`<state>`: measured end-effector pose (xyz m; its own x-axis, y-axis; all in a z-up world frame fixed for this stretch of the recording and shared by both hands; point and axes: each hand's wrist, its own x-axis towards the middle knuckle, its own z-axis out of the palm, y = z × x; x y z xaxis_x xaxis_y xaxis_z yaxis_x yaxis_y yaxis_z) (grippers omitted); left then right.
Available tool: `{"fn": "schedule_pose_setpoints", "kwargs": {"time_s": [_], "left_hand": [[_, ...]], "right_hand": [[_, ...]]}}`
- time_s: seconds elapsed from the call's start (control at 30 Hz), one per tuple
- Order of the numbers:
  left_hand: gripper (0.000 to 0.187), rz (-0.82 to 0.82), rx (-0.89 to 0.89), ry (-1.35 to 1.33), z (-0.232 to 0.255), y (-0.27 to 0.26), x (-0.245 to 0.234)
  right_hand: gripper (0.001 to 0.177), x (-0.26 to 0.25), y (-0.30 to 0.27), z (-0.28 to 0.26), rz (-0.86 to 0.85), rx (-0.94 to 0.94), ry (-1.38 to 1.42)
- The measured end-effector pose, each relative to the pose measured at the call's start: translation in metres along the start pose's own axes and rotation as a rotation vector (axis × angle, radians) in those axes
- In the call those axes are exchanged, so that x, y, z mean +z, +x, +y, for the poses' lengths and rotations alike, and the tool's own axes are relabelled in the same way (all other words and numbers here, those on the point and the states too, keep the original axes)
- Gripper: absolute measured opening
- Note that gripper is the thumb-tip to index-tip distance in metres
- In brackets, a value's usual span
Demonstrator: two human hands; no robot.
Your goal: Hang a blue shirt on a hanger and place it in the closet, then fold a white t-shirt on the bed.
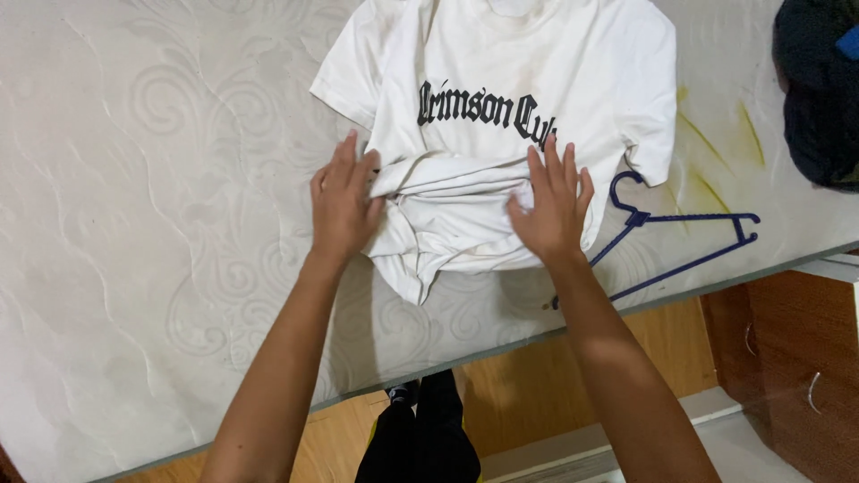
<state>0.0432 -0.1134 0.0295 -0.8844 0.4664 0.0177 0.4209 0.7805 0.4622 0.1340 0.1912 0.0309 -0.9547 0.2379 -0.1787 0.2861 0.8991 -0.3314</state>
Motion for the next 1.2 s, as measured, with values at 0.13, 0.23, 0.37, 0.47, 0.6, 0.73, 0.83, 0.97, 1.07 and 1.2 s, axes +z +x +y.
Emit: {"fn": "schedule_pose_setpoints", "kwargs": {"time_s": [0.13, 0.23, 0.37, 0.47, 0.6, 0.73, 0.83, 0.97, 1.07, 1.2], "left_hand": [[0.075, 0.007, 0.092, 0.030, 0.038, 0.017, -0.003], [0.073, 0.011, 0.143, -0.022, 0.056, 0.030, 0.004], [0.039, -0.044, 0.073, 0.057, 0.058, 0.052, 0.025], [0.021, 0.052, 0.107, 0.127, 0.056, 0.068, 0.028], [0.018, 0.281, 0.178, 0.111, 0.069, 0.089, 0.022], [0.034, 0.188, 0.116, 0.071, 0.079, 0.092, 0.012], [0.070, 0.018, 0.033, 0.036, 0.074, 0.086, 0.017], [0.096, -0.078, -0.077, 0.102, 0.059, 0.076, 0.032], [0.099, -0.113, -0.115, 0.107, 0.049, 0.072, 0.038], [0.100, -0.136, -0.113, 0.083, 0.039, 0.076, 0.047]], "right_hand": [[0.084, 0.000, -0.003, 0.003, 0.069, -0.093, 0.139], [0.034, 0.017, 0.003, 0.018, 0.090, -0.072, 0.155], [0.022, 0.007, 0.011, 0.021, 0.142, -0.116, 0.125], [0.037, -0.017, 0.020, 0.007, 0.215, -0.113, 0.177], [0.031, -0.023, 0.032, 0.007, 0.468, -0.150, 0.211], [0.031, -0.027, 0.046, 0.005, 0.272, -0.079, -0.001], [0.070, -0.044, 0.045, -0.015, 0.029, 0.016, 0.117], [0.091, -0.013, 0.045, -0.002, 0.032, -0.040, 0.106], [0.084, 0.023, 0.046, 0.018, 0.073, -0.086, 0.036], [0.075, 0.038, 0.048, 0.021, 0.054, -0.099, -0.023]]}}
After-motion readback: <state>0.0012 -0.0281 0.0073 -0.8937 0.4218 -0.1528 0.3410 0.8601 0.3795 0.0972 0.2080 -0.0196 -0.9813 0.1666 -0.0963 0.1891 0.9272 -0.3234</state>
